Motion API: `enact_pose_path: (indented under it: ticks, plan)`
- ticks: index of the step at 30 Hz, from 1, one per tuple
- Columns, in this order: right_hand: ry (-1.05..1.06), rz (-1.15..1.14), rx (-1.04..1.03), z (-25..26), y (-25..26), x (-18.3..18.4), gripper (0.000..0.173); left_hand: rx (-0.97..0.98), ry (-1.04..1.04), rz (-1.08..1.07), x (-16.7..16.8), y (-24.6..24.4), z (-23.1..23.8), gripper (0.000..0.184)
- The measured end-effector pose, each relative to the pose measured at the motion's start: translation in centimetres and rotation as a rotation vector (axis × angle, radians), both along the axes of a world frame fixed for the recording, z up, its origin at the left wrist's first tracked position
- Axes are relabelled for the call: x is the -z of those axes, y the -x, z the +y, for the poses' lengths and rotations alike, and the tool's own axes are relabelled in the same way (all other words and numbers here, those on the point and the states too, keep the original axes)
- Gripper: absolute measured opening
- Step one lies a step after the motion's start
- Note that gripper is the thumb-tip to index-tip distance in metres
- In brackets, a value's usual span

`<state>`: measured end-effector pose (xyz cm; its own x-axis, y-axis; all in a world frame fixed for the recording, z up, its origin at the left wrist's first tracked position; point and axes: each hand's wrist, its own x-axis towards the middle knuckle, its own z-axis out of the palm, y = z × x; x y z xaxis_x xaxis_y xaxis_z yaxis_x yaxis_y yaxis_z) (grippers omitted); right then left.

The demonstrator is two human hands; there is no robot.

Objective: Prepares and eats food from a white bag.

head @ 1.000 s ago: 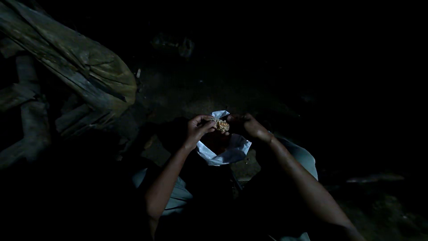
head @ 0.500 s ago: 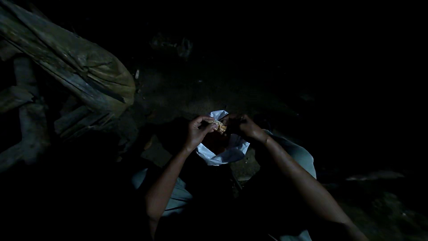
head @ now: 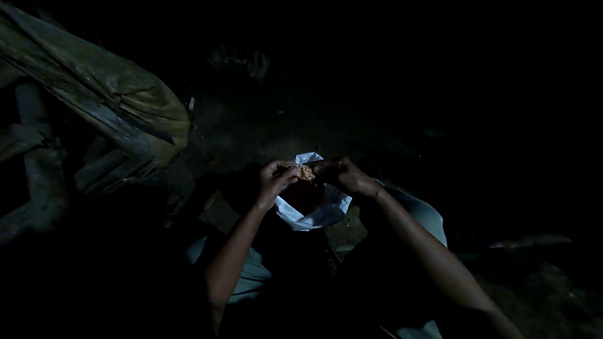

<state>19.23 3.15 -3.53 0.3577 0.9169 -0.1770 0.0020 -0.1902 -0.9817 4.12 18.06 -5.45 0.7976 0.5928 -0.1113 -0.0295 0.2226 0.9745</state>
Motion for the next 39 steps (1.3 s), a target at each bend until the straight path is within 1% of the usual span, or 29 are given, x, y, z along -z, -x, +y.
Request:
enact_pose_path:
  ticks: [5,8,13,17,20,22,26,28,30,33,34,36,38,39]
  plan:
    - [-0.004,-0.169,0.036,0.2,0.7,0.0,0.027,0.037,-0.026,0.061,-0.3,0.6,-0.1,0.016]
    - [0.002,-0.211,0.041,0.0,0.9,0.3,0.026,0.015,0.008,0.081,-0.4,0.0,-0.2,0.015]
    - [0.065,-0.227,0.033,-0.2,0.8,0.9,0.025,0.048,-0.042,0.103,-0.4,0.0,-0.8,0.017]
    - [0.091,-0.196,0.024,0.0,0.7,1.1,0.029,0.07,-0.088,0.13,-0.3,-0.2,-0.7,0.017]
    - [0.114,-0.182,-0.005,0.4,1.2,0.9,0.029,0.079,-0.141,0.152,0.3,0.4,-0.3,0.021]
    - [0.116,-0.234,-0.032,0.6,1.3,1.0,0.03,0.096,-0.185,0.141,0.7,0.5,-0.4,0.022]
    - [0.121,-0.324,-0.063,0.8,1.3,1.7,0.024,0.113,-0.283,0.119,1.4,0.3,-0.6,0.022]
    - [0.146,-0.394,-0.093,0.7,1.2,1.8,0.024,0.138,-0.317,0.147,1.2,0.3,-0.7,0.022]
    - [0.247,-0.49,-0.146,0.7,1.3,2.2,0.03,0.204,-0.423,0.199,0.9,0.4,-0.8,0.022]
    - [0.398,-0.697,-0.246,-0.1,1.5,4.9,0.04,0.305,-0.639,0.282,1.1,0.5,-0.7,0.022]
    - [0.373,-0.741,-0.227,-1.1,2.0,5.0,0.041,0.323,-0.687,0.314,1.2,0.5,-0.7,0.022]
    - [0.23,-0.785,-0.078,-4.4,3.7,3.0,0.036,0.332,-0.732,0.353,1.1,0.6,-0.6,0.022]
    - [0.109,-0.875,0.195,-8.8,5.8,0.9,0.032,0.314,-0.723,0.329,0.9,0.7,-0.5,0.021]
    - [0.066,-0.928,0.377,-11.3,6.8,0.4,0.031,0.304,-0.72,0.308,0.8,0.7,-0.4,0.021]
